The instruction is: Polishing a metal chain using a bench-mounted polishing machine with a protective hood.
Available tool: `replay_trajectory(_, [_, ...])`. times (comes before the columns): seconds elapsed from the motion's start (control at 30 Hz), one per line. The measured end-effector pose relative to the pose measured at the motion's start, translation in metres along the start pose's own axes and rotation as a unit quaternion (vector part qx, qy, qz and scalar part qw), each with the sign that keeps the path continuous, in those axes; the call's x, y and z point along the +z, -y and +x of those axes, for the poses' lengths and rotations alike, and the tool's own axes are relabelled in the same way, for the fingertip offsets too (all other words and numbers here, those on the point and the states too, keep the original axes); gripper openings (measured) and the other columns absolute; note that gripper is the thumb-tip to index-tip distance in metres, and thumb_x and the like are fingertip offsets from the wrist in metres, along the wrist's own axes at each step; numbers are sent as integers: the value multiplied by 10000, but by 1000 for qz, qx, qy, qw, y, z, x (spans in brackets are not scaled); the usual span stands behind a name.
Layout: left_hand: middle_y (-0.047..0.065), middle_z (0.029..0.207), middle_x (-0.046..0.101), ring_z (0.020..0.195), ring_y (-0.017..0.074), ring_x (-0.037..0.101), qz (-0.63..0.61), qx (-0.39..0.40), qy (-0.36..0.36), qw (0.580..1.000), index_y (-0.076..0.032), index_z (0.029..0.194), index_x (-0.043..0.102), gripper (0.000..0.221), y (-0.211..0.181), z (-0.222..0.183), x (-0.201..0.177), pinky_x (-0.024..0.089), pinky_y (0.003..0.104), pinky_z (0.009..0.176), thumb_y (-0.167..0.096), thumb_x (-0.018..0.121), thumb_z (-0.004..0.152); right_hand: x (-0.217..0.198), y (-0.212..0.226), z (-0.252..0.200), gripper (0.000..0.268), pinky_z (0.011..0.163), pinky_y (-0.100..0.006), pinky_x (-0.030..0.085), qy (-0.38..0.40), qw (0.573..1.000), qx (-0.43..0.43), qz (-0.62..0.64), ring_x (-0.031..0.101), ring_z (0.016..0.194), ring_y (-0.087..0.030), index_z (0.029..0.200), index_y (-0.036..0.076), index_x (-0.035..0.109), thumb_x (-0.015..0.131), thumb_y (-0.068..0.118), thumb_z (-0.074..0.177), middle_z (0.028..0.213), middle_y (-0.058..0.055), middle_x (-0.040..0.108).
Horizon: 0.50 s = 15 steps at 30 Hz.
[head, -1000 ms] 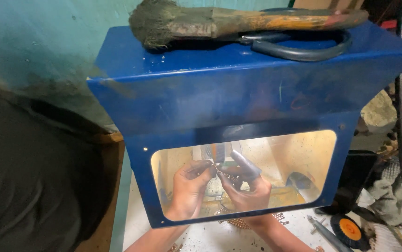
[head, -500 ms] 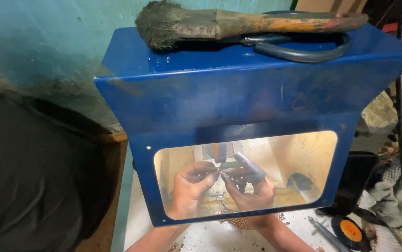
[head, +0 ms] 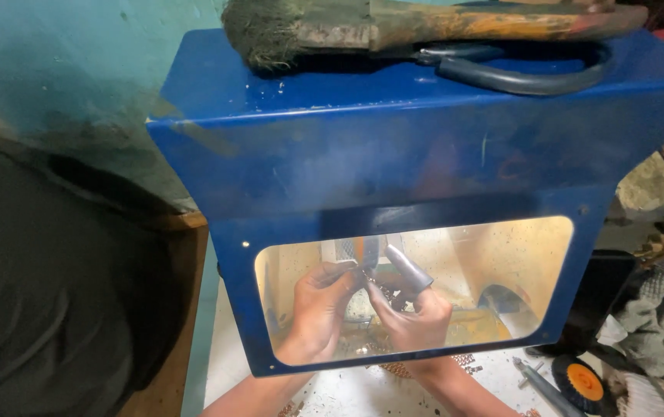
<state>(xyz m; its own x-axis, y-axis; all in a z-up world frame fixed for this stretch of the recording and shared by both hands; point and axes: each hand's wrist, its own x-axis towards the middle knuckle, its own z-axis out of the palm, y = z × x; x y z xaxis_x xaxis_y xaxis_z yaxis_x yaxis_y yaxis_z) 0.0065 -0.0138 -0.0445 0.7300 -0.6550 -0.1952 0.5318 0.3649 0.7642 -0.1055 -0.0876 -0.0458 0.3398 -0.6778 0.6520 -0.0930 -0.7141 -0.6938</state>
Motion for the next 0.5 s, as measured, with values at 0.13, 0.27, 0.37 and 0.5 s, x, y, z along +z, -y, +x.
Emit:
replay_trajectory(0.13, [180, 895, 799, 915, 346, 766, 14, -10, 0, 1000, 10, 885, 794, 174, -3, -1, 0, 609, 465, 925, -45, 868, 738, 0, 6, 2, 589, 584, -174, 528, -1, 1000, 1, 12, 515, 551, -32, 1338, 106, 666, 879, 157, 791, 858, -5, 806])
replay_trajectory(0.27, [186, 937, 796, 940, 332, 760, 29, -7, -10, 1000, 35, 951, 786, 236, -2, 0, -4, 611, 438, 932, -32, 860, 737, -2, 14, 4, 567, 654, -184, 556, 7, 999, 0, 41, 614, 624, -46, 1337, 87, 653, 859, 125, 811, 898, -27, 808])
replay_trajectory(0.37, [144, 925, 808, 917, 285, 756, 94, 39, 3, 995, 1, 944, 800, 210, -6, -5, -7, 617, 419, 901, -50, 864, 750, -8, 22, 6, 549, 698, -210, 588, 18, 997, -16, 73, 667, 704, -92, 1347, 50, 625, 825, 86, 836, 929, -58, 801])
replay_trajectory(0.5, [117, 1037, 832, 995, 258, 790, 190, 111, 57, 974, -55, 1073, 790, 319, -5, -9, -19, 653, 379, 902, -58, 858, 762, -14, 21, 6, 521, 841, -268, 681, 48, 991, -27, 123, 810, 876, -173, 1385, 23, 571, 745, 33, 893, 1021, -114, 800])
